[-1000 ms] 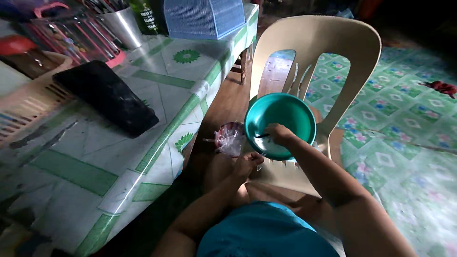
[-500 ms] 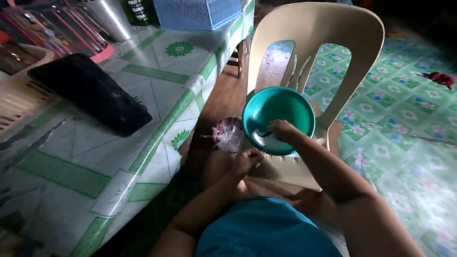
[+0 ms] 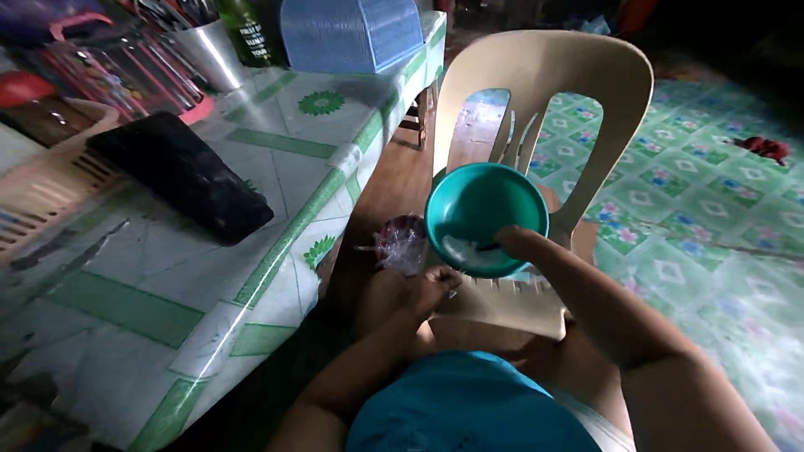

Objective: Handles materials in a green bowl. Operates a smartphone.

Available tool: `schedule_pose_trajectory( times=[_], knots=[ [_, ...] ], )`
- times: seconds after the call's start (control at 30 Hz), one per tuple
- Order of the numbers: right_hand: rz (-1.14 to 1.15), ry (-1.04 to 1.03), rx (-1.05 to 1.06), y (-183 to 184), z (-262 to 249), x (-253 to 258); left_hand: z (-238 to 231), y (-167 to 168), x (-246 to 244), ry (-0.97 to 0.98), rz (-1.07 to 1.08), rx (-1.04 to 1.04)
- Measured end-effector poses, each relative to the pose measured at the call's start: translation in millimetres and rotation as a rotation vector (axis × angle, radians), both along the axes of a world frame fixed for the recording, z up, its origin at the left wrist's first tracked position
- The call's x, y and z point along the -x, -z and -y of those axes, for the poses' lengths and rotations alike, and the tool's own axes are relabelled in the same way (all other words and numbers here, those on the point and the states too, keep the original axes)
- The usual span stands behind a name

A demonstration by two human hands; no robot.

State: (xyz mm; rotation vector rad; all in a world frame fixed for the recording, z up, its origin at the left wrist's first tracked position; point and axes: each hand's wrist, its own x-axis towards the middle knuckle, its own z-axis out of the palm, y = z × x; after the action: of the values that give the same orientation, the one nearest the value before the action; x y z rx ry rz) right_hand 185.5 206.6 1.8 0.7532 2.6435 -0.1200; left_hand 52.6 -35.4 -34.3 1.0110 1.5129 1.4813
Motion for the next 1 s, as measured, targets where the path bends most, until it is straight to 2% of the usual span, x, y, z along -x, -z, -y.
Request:
schedule_pose_trajectory(
  times=[0.07,0.2,0.33,0.43,0.57,0.63,0.77,0.83,0.93,1.0],
  knots=[
    [-0.055,-0.052,-0.003,10,-6,2,1,0,1,-0.003,-0.005,0.044],
    [-0.09,0.043,-0.005,-8,-6,1,0,3,3,-0.004,-0.017,0.062],
    [0.057,0.035,0.043,-13,11,5,2,0,4,-0.013,0.006,0.098],
    [0.065,-0.049,0.119,0,19,11,4,-2,6,0.006,-0.007,0.119],
    [-0.093,-0.079,0.237,15,20,19,4,0,6,0.036,0.024,0.029],
    [-0.089,-0.056,0.269,12,23,22,2,1,5,0.027,0.032,0.023],
    [-0.149,-0.009,0.299,24,29,34,10,4,8,-0.021,-0.093,0.06],
    [-0.194,-0.035,0.307,15,34,30,10,3,3,-0.04,-0.146,0.058],
    [-0.162,-0.03,0.307,-19,46,20,12,0,-5,-0.085,-0.191,0.019],
    [-0.162,-0.06,0.277,-21,41,16,13,-2,-4,-0.053,-0.201,0.023]
  ],
)
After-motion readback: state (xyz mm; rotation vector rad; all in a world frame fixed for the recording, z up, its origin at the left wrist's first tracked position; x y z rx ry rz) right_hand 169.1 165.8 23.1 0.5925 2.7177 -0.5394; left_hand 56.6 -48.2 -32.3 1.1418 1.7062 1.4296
